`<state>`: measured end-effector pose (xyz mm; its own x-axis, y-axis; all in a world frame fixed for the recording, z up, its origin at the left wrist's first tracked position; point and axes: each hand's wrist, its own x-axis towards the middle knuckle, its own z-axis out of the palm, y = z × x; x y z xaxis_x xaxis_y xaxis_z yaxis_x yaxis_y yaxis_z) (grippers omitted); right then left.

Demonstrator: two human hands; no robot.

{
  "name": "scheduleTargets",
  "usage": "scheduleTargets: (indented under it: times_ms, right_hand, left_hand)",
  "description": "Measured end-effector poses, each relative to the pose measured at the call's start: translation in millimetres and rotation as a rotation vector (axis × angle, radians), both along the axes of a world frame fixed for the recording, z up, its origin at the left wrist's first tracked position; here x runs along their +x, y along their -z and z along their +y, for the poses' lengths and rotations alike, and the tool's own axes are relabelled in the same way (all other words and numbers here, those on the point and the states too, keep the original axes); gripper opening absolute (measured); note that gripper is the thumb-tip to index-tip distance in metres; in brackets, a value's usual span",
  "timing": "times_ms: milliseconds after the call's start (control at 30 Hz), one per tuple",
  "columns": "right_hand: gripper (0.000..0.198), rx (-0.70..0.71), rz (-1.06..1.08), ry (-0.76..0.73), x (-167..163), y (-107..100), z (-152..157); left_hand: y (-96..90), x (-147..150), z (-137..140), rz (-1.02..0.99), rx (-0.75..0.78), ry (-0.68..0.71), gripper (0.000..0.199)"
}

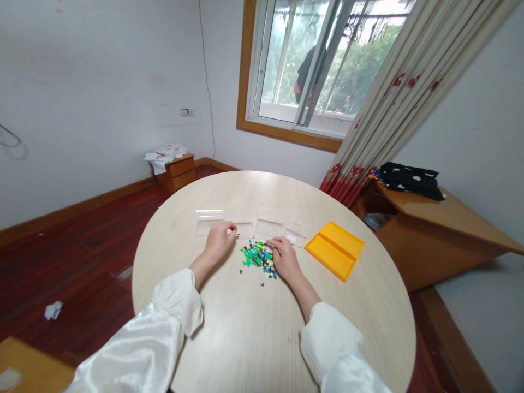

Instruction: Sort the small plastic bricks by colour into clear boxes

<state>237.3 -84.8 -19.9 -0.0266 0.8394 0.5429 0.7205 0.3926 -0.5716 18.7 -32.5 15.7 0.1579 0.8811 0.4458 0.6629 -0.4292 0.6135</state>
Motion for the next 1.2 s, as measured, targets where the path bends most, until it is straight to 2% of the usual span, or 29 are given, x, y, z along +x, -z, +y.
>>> scheduleTargets:
  times_ms: [167,433,500,600,700,800,967,1200]
  right_hand:
    - [0.039,-0.050,-0.047,-0.015,-2,4,0]
    - [0.031,-0.044,-0.057,0.010,1,4,1]
    - [0.030,-0.026,-0.061,0.018,2,5,2]
    - [0.032,-0.015,-0.065,0.024,2,7,3]
    - [0.030,-0.030,-0.080,0.041,2,8,4]
    - [0.026,-0.052,-0.085,0.048,2,7,4]
    - [0.018,-0.069,-0.060,0.051,3,4,3]
    - [0.020,-0.071,0.036,0.106,2,0,2]
  left_hand:
    - [8.5,-1,4,0.088,0.031,-0.038,0.013]
    - [13.9,0,7,0.069,0.043,-0.034,0.016]
    - [11.2,1,4,0.061,0.073,0.004,0.015]
    - [5.5,3,-2,0.074,0.099,0.137,0.014]
    - [-0.3,6,-8,0.150,0.068,0.310,0.014]
    - [-3.4,7,-11,0.259,0.015,0.424,0.016]
    - [-2.1,6,-12,0.339,-0.034,0.467,0.020]
    - [-3.4,9,-13,0.324,-0.062,0.438,0.022]
